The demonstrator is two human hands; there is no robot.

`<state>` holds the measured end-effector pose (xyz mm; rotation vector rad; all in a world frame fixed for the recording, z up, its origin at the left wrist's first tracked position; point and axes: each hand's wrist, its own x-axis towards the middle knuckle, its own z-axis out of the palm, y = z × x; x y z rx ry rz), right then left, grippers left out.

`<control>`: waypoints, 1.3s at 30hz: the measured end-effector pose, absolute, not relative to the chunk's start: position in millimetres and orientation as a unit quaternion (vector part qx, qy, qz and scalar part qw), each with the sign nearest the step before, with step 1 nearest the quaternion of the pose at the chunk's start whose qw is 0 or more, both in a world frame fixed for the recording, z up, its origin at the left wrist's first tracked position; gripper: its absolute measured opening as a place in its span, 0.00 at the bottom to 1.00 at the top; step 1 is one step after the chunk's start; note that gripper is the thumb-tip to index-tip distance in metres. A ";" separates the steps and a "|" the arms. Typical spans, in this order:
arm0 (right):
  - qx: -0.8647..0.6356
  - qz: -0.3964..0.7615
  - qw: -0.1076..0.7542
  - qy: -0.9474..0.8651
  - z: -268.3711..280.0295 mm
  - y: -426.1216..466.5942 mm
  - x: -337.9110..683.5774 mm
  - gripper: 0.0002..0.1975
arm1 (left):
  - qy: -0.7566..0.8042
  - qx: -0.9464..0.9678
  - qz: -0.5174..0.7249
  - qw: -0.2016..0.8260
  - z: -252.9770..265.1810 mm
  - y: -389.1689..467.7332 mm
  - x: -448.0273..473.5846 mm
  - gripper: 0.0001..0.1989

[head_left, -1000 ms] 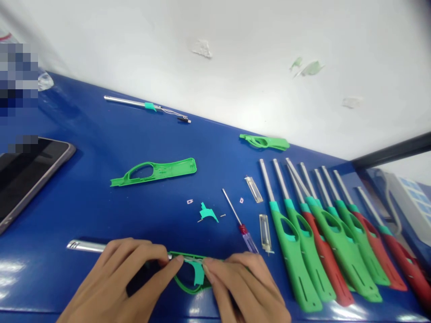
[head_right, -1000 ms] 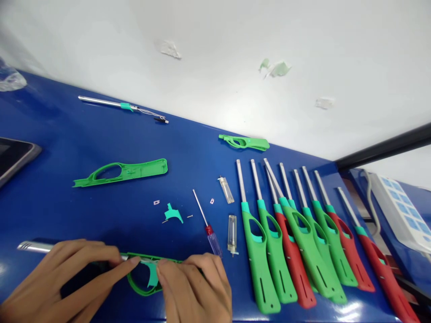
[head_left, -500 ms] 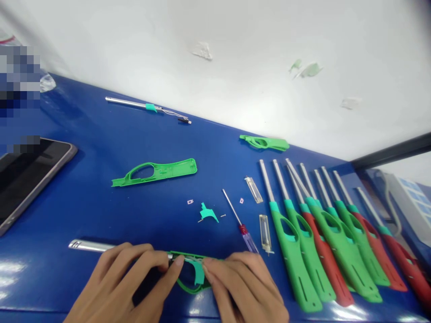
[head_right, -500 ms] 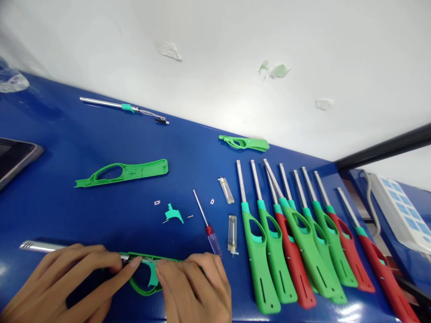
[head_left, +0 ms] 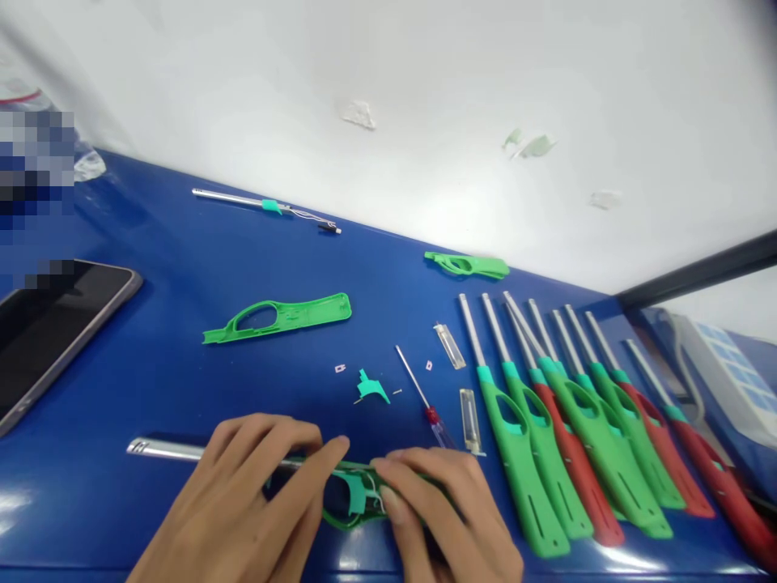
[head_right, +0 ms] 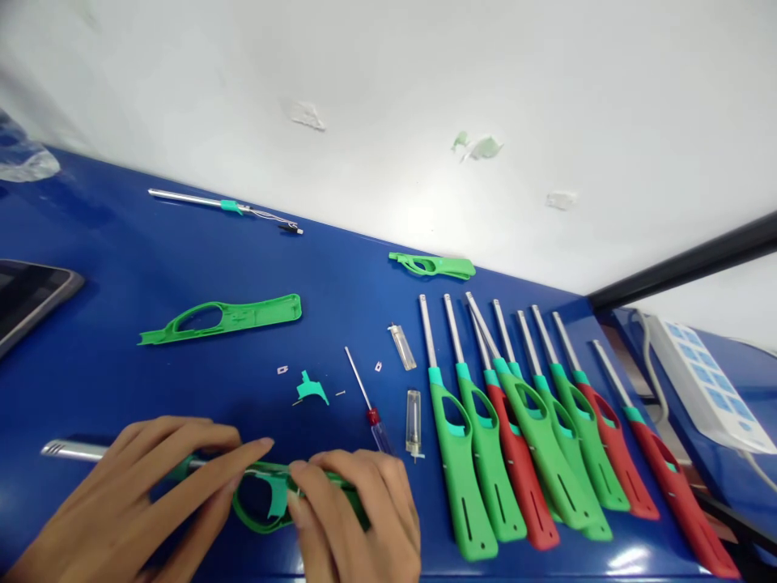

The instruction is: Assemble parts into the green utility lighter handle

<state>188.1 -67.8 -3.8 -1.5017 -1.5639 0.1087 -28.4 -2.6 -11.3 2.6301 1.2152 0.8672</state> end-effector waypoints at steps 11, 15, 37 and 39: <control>-0.680 -0.080 0.306 -0.662 15.3 -28.0 260.6 0.14 | 0.380 0.870 0.311 0.033 8.1 54.7 8.5 0.12; -0.683 -0.063 0.255 -0.681 12.5 -5.0 275.5 0.22 | 0.379 0.867 0.321 0.043 11.0 53.4 15.9 0.12; -0.722 0.037 0.420 -0.549 30.0 -50.6 246.8 0.14 | 0.481 0.833 0.268 0.058 -7.3 71.4 14.8 0.17; -0.708 0.054 0.433 -0.555 30.3 -53.0 243.4 0.12 | 0.477 0.836 0.260 0.077 -6.9 73.2 16.4 0.17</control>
